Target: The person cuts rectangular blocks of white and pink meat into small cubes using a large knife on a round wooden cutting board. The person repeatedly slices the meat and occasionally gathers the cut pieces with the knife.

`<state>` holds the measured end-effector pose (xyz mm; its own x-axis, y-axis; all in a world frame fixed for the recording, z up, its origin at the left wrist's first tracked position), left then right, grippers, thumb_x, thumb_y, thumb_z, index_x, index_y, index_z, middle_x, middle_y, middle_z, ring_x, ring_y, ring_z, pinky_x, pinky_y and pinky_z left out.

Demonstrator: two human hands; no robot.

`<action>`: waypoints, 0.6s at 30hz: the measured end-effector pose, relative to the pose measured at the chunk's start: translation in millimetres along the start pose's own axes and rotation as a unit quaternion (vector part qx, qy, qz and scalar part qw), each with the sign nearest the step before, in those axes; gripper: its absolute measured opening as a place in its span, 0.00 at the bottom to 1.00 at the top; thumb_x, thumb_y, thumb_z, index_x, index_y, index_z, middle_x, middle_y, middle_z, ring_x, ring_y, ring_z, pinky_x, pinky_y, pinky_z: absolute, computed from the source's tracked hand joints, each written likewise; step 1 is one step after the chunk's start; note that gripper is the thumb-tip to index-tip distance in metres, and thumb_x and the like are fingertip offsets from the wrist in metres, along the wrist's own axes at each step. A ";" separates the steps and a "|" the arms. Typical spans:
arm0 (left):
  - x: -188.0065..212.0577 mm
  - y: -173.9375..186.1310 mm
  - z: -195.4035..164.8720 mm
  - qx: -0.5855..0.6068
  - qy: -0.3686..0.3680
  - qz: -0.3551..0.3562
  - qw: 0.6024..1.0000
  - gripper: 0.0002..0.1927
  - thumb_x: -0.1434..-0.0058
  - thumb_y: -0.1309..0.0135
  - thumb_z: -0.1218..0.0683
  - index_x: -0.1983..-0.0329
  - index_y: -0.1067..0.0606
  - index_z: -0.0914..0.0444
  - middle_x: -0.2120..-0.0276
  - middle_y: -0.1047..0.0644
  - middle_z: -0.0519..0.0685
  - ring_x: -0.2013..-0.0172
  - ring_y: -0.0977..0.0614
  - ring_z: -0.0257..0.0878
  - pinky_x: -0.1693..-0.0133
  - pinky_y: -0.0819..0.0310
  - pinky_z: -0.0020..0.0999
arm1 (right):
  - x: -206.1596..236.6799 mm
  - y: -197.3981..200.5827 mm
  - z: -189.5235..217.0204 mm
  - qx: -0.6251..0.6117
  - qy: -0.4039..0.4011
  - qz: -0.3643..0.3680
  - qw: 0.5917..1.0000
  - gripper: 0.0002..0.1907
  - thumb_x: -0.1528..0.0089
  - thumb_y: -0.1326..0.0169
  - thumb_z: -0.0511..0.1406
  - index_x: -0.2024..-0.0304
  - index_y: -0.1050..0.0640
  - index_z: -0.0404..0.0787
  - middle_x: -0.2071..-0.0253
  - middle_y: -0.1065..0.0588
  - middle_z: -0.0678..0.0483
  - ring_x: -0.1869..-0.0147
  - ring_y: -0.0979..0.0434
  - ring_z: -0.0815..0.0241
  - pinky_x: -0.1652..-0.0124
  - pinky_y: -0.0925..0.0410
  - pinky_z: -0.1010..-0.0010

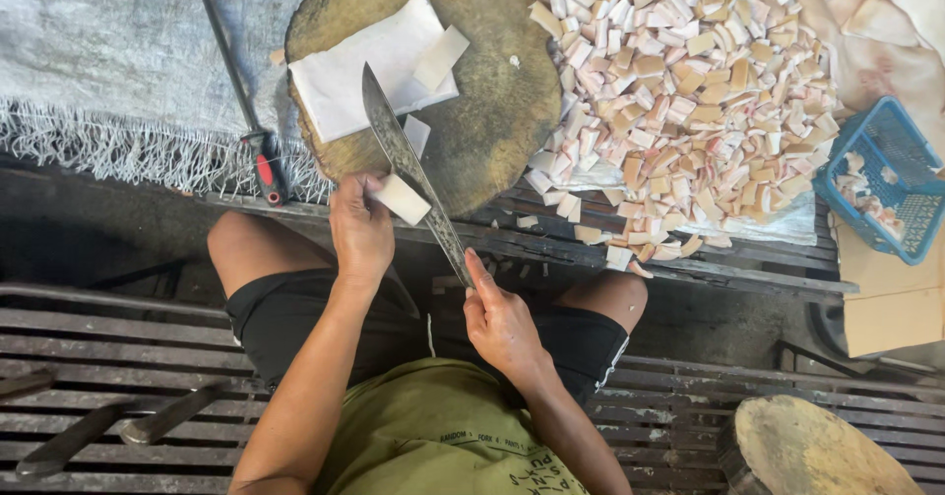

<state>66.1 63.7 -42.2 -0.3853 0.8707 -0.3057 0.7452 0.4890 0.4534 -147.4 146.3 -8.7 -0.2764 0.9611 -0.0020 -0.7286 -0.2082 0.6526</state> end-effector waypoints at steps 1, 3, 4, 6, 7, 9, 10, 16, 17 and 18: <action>0.7 3.2 3.0 0.007 0.027 0.008 1.000 0.16 0.43 0.47 0.71 0.54 0.29 0.63 0.59 0.21 0.55 0.56 0.22 0.54 0.53 0.28 0.45 | -0.4 -2.0 1.1 0.011 0.012 -0.003 1.000 0.36 0.38 0.47 0.27 0.27 0.38 0.42 0.71 0.22 0.40 0.71 0.19 0.42 0.70 0.28 0.58; 3.1 8.0 5.7 0.012 0.029 0.007 0.999 0.16 0.40 0.48 0.71 0.51 0.29 0.64 0.58 0.22 0.56 0.54 0.21 0.54 0.52 0.28 0.46 | -0.4 -5.3 2.8 0.022 0.017 -0.001 1.000 0.35 0.38 0.47 0.28 0.27 0.38 0.42 0.71 0.22 0.40 0.71 0.19 0.43 0.70 0.27 0.57; 6.0 10.4 5.2 0.009 0.004 0.000 1.000 0.16 0.39 0.48 0.71 0.50 0.29 0.64 0.56 0.22 0.56 0.53 0.21 0.54 0.51 0.27 0.46 | -0.2 -6.4 3.0 0.020 0.006 0.004 1.000 0.35 0.38 0.47 0.28 0.27 0.38 0.41 0.71 0.21 0.40 0.72 0.19 0.43 0.71 0.27 0.58; 12.4 16.6 5.8 0.016 -0.030 -0.007 0.999 0.18 0.41 0.49 0.72 0.50 0.30 0.64 0.54 0.24 0.58 0.51 0.21 0.56 0.50 0.27 0.47 | 1.6 -8.3 5.1 0.022 0.013 -0.003 1.000 0.35 0.38 0.48 0.28 0.28 0.38 0.41 0.70 0.21 0.40 0.72 0.19 0.44 0.71 0.27 0.59; 16.3 20.6 6.5 0.025 -0.040 -0.009 0.999 0.19 0.44 0.48 0.72 0.51 0.31 0.65 0.53 0.25 0.59 0.51 0.21 0.57 0.50 0.27 0.47 | 2.8 -8.9 6.9 0.026 0.031 -0.016 0.999 0.35 0.39 0.48 0.27 0.28 0.37 0.41 0.69 0.21 0.40 0.71 0.18 0.44 0.70 0.26 0.59; 23.4 28.1 9.4 0.027 -0.047 -0.008 0.999 0.20 0.47 0.48 0.73 0.52 0.32 0.66 0.52 0.25 0.59 0.50 0.21 0.58 0.50 0.26 0.46 | 5.2 -11.7 10.5 0.042 0.057 -0.017 0.997 0.35 0.39 0.47 0.27 0.28 0.36 0.40 0.67 0.20 0.40 0.70 0.18 0.43 0.69 0.26 0.59; 25.9 30.6 11.3 0.021 -0.048 -0.007 0.999 0.20 0.47 0.49 0.73 0.52 0.32 0.66 0.51 0.25 0.59 0.50 0.21 0.59 0.50 0.26 0.45 | 5.8 -13.7 12.2 0.055 0.067 -0.009 0.996 0.35 0.39 0.47 0.27 0.29 0.36 0.39 0.66 0.20 0.40 0.70 0.18 0.43 0.69 0.26 0.59; 28.6 33.4 30.3 0.032 -0.002 -0.012 0.999 0.15 0.41 0.47 0.70 0.52 0.31 0.67 0.57 0.23 0.58 0.57 0.20 0.56 0.55 0.27 0.43 | 12.0 -19.9 23.1 0.077 0.115 -0.016 0.990 0.34 0.39 0.47 0.27 0.29 0.36 0.38 0.62 0.19 0.41 0.68 0.18 0.44 0.69 0.25 0.60; 29.8 32.3 34.2 0.032 0.020 -0.008 0.999 0.14 0.40 0.46 0.69 0.52 0.31 0.67 0.59 0.23 0.58 0.60 0.19 0.55 0.57 0.27 0.42 | 13.8 -20.2 24.9 0.083 0.123 -0.020 0.989 0.34 0.38 0.47 0.27 0.29 0.36 0.37 0.62 0.19 0.42 0.68 0.18 0.44 0.70 0.26 0.60; 31.0 30.5 38.7 0.086 0.058 -0.012 0.995 0.11 0.37 0.45 0.66 0.53 0.31 0.67 0.61 0.22 0.55 0.62 0.19 0.50 0.58 0.26 0.39 | 14.7 -20.7 25.5 0.099 0.117 -0.007 0.988 0.35 0.39 0.46 0.27 0.29 0.37 0.37 0.64 0.20 0.43 0.70 0.19 0.44 0.71 0.27 0.59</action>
<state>97.9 103.6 -70.3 -0.4576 0.8637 -0.2112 0.8126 0.5027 0.2949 -120.4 169.3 -2.9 -0.4209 0.8906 -0.1725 -0.6035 -0.1330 0.7862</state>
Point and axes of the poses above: each hand's wrist, its own x-axis away from the middle knuckle, its own y-axis out of the back of the hand, z = x × y, the point moved 2 cm from there along -x, towards the middle knuckle
